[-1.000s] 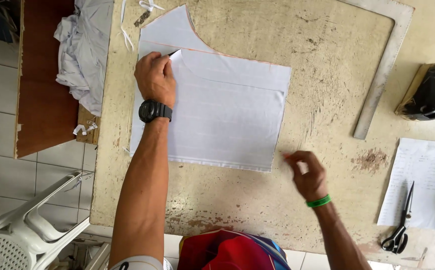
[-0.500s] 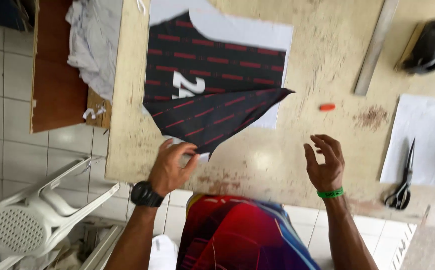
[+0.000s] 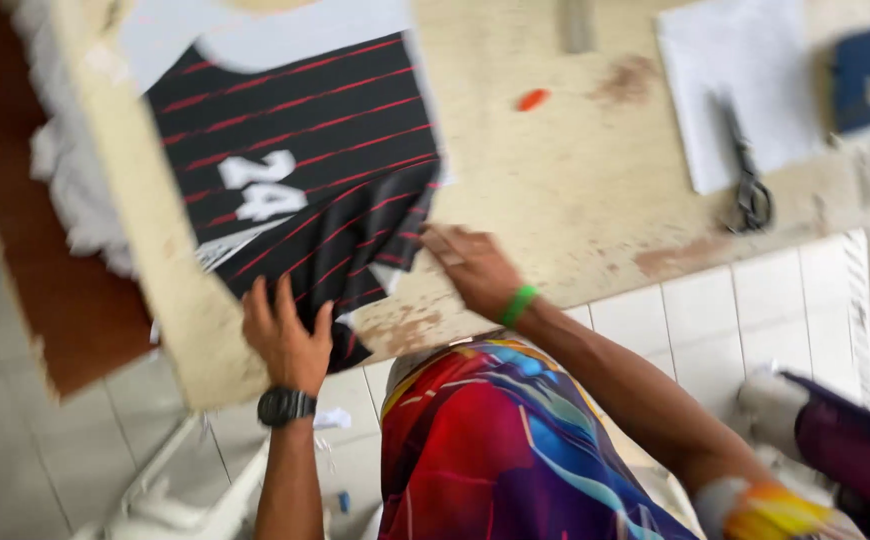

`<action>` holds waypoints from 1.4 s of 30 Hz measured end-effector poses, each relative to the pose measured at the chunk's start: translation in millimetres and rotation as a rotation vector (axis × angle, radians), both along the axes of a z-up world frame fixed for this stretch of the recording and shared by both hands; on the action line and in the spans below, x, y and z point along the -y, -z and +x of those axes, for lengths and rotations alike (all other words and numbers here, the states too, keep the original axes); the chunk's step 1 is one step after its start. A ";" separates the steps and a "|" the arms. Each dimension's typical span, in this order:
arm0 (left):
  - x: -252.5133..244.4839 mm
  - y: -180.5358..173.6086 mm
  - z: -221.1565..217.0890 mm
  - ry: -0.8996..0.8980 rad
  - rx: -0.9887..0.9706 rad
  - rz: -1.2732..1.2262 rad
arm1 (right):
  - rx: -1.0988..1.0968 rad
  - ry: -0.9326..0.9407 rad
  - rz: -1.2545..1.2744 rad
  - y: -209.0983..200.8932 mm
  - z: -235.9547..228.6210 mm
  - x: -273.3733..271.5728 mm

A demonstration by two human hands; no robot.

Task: The person cuts a white fabric pattern using shears, then uses a set square and a red marker to draw lines on the fabric. They cut along the drawn lines and place a black jersey with the number 24 on the table. Finally, they write on a document with a pen.

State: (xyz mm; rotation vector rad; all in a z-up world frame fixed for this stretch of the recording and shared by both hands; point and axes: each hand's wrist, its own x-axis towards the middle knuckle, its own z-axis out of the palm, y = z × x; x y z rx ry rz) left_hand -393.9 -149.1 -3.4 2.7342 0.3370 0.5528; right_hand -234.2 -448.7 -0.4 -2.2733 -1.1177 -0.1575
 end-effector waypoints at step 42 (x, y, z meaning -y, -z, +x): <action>475.5 -13.5 106.9 -0.068 -0.429 -0.247 | -0.192 0.513 -0.097 11.0 182.4 570.9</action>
